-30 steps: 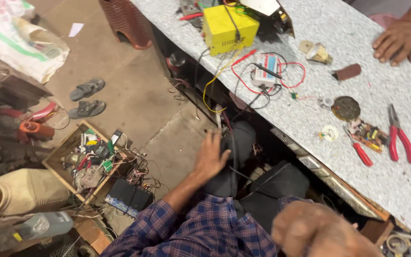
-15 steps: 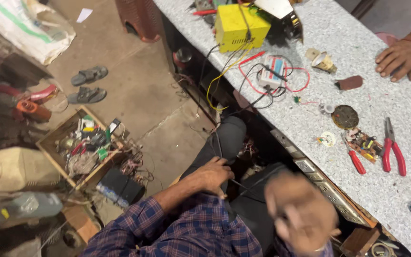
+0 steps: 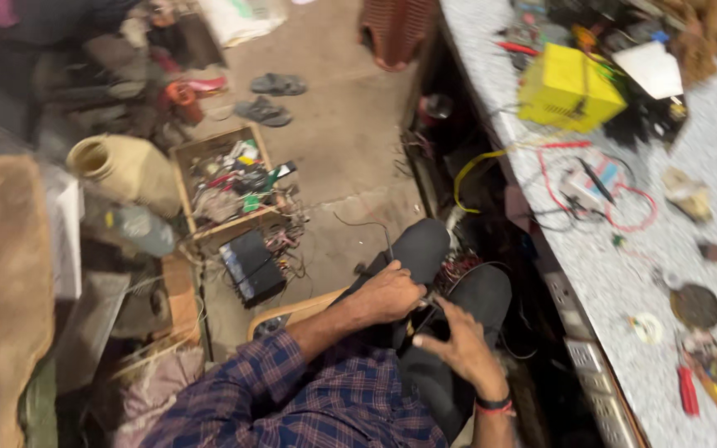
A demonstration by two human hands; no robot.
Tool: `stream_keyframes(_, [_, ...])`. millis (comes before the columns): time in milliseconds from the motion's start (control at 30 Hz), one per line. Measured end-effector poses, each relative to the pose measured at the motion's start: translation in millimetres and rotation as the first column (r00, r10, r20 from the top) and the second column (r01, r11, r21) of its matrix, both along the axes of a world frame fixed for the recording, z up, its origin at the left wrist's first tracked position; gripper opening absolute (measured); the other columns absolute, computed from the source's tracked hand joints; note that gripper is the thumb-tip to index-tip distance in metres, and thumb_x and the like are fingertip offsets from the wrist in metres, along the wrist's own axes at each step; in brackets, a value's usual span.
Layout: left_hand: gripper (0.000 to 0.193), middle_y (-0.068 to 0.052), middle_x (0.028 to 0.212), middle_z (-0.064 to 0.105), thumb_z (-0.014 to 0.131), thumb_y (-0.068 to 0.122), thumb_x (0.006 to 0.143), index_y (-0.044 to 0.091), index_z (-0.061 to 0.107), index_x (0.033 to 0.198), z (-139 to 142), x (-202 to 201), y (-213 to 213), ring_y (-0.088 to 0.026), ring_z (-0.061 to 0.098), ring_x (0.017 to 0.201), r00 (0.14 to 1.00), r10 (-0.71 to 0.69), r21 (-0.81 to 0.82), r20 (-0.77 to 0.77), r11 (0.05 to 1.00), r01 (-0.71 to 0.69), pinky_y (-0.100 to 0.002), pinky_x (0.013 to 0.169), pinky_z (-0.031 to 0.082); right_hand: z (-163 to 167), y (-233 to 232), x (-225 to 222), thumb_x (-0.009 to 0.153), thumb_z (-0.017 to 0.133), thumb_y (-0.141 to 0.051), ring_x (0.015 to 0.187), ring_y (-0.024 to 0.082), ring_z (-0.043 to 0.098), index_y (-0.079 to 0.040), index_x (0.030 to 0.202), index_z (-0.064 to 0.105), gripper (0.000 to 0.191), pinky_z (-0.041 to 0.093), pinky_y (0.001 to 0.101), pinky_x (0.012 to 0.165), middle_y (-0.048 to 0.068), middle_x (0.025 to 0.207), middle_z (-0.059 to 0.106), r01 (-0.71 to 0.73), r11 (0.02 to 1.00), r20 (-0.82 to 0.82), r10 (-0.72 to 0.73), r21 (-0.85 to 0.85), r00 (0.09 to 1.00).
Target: The person sits on the floor and uses a soldering iron to join wires to a small green circuit board and a circular LED module. They repeatedly heat joints, apply solder, and test connections with multimeter probes. The person also retrieves a small plastic bag of components from a nearby shelf.
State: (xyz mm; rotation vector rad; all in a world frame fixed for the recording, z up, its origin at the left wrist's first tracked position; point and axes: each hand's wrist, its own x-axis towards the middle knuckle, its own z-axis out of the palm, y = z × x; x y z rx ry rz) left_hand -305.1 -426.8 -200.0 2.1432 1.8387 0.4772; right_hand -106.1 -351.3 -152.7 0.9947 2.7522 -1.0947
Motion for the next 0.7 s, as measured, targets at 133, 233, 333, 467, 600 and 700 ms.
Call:
stream_keyframes(133, [0.029,-0.013,0.068,0.068,0.065,0.037,0.097,0.009,0.070,0.089,20,-20,-24,-0.035,0.067,0.072,0.993,0.066,0.066,0.103,0.995,-0.073,-0.046,0.080,0.044,-14,-10,-12,0.065,0.091,-0.042,0.125,0.036,0.057,-0.009,0.138,0.054,0.089,0.041,0.0478,0.104,0.016,0.134,0.064,-0.006,0.996,-0.082,0.014,0.093,0.997])
stream_keyframes(233, [0.026,-0.011,0.069,0.069,0.071,0.035,0.093,0.008,0.069,0.091,40,-30,-26,-0.032,0.065,0.066,0.952,0.108,0.290,0.288,0.937,-0.194,-0.044,0.072,0.046,-4,-7,-23,0.068,0.091,-0.032,0.124,0.033,0.063,-0.008,0.140,0.055,0.084,0.047,0.0419,0.105,0.016,0.133,0.067,-0.003,0.998,-0.339,0.025,0.064,0.940])
stream_keyframes(333, [0.031,-0.007,0.074,0.072,0.077,0.036,0.088,0.007,0.067,0.090,61,-30,-19,-0.021,0.069,0.066,0.784,0.145,0.349,0.603,0.836,-0.423,-0.038,0.065,0.051,15,-9,-35,0.069,0.089,-0.023,0.115,0.025,0.066,-0.004,0.147,0.051,0.088,0.050,0.0372,0.103,0.015,0.124,0.069,-0.018,0.959,-0.508,-0.134,-0.282,0.851])
stream_keyframes(467, [0.029,-0.003,0.081,0.071,0.078,0.030,0.092,0.004,0.066,0.096,84,-11,7,-0.010,0.068,0.074,0.386,0.104,0.168,0.917,0.776,-0.608,-0.029,0.063,0.056,33,-18,-64,0.067,0.087,-0.022,0.110,0.020,0.064,-0.001,0.149,0.038,0.097,0.051,0.0325,0.094,0.012,0.124,0.064,0.092,0.973,-0.589,-0.202,-0.212,0.783])
stream_keyframes(600, [0.031,0.002,0.061,0.056,0.069,0.033,0.099,0.006,0.063,0.085,98,-13,37,-0.010,0.057,0.048,-0.298,0.088,-0.231,0.951,0.842,-0.488,-0.029,0.044,0.041,36,-25,-73,0.080,0.080,-0.018,0.113,0.020,0.067,-0.002,0.145,0.046,0.075,0.052,0.0320,0.096,0.011,0.126,0.069,0.195,0.963,-0.524,-0.264,-0.184,0.810])
stream_keyframes(700, [0.039,0.006,0.062,0.045,0.065,0.038,0.105,0.009,0.057,0.080,104,-28,59,-0.006,0.034,0.043,-0.623,-0.022,-0.270,0.782,0.889,-0.370,-0.026,0.042,0.025,28,-20,-60,0.089,0.072,-0.014,0.114,0.021,0.069,-0.003,0.141,0.056,0.055,0.053,0.0316,0.098,0.011,0.126,0.071,0.353,0.932,-0.540,-0.336,-0.076,0.771])
